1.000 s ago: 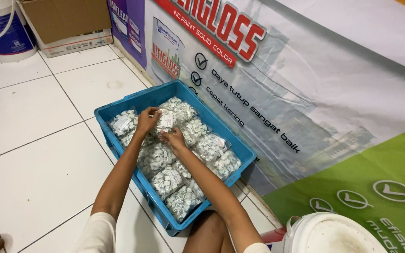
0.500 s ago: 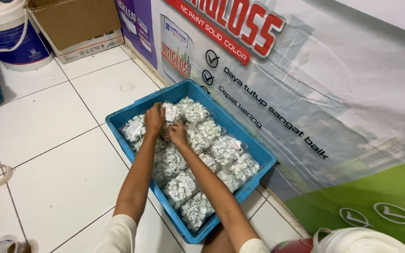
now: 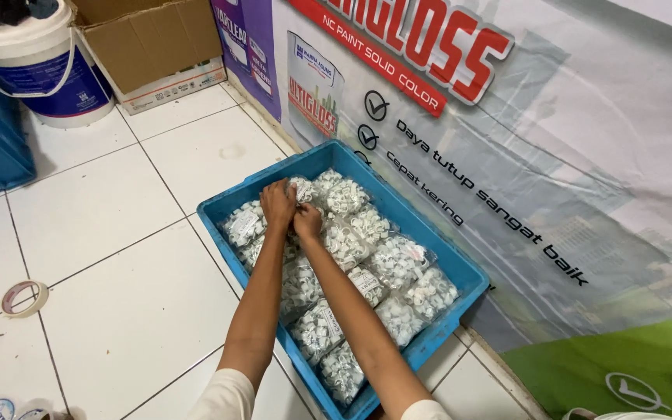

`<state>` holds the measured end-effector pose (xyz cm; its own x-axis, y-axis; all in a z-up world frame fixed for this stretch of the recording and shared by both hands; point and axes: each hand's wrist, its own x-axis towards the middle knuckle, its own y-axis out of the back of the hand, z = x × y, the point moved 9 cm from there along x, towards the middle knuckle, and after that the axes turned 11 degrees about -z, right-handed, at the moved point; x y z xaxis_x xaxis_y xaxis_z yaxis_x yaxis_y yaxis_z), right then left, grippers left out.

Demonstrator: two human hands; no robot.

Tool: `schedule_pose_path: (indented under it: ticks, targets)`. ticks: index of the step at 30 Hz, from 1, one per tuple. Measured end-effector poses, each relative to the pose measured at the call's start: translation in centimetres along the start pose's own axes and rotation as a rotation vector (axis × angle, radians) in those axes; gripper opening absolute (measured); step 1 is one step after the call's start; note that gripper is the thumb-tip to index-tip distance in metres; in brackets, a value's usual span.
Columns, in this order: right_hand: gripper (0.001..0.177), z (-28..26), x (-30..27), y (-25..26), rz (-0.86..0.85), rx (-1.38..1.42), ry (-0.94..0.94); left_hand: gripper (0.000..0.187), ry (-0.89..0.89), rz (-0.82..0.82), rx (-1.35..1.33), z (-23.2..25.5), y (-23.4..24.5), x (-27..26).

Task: Packing small white plastic components into small transparent plastic bags and organizing them into bins.

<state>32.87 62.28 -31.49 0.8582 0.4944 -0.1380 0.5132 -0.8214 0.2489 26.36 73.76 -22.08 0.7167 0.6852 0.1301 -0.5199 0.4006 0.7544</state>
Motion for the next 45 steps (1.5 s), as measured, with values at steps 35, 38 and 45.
schedule_pose_path:
  ticks: [35, 38, 45]
  targets:
    - [0.078, -14.2, -15.2, 4.9, -0.259, -0.302, 0.421, 0.047, 0.087, -0.032, -0.037, 0.9, 0.0, -2.0]
    - [0.079, -12.0, -12.7, 3.5, -0.321, -0.309, 0.385, 0.048, 0.078, -0.031, 0.001, 0.7, 0.3, -2.1]
    - [0.083, -7.6, -7.0, 0.9, -0.386, -0.503, 0.258, 0.032, 0.115, -0.007, 0.037, -1.4, -0.8, -0.6]
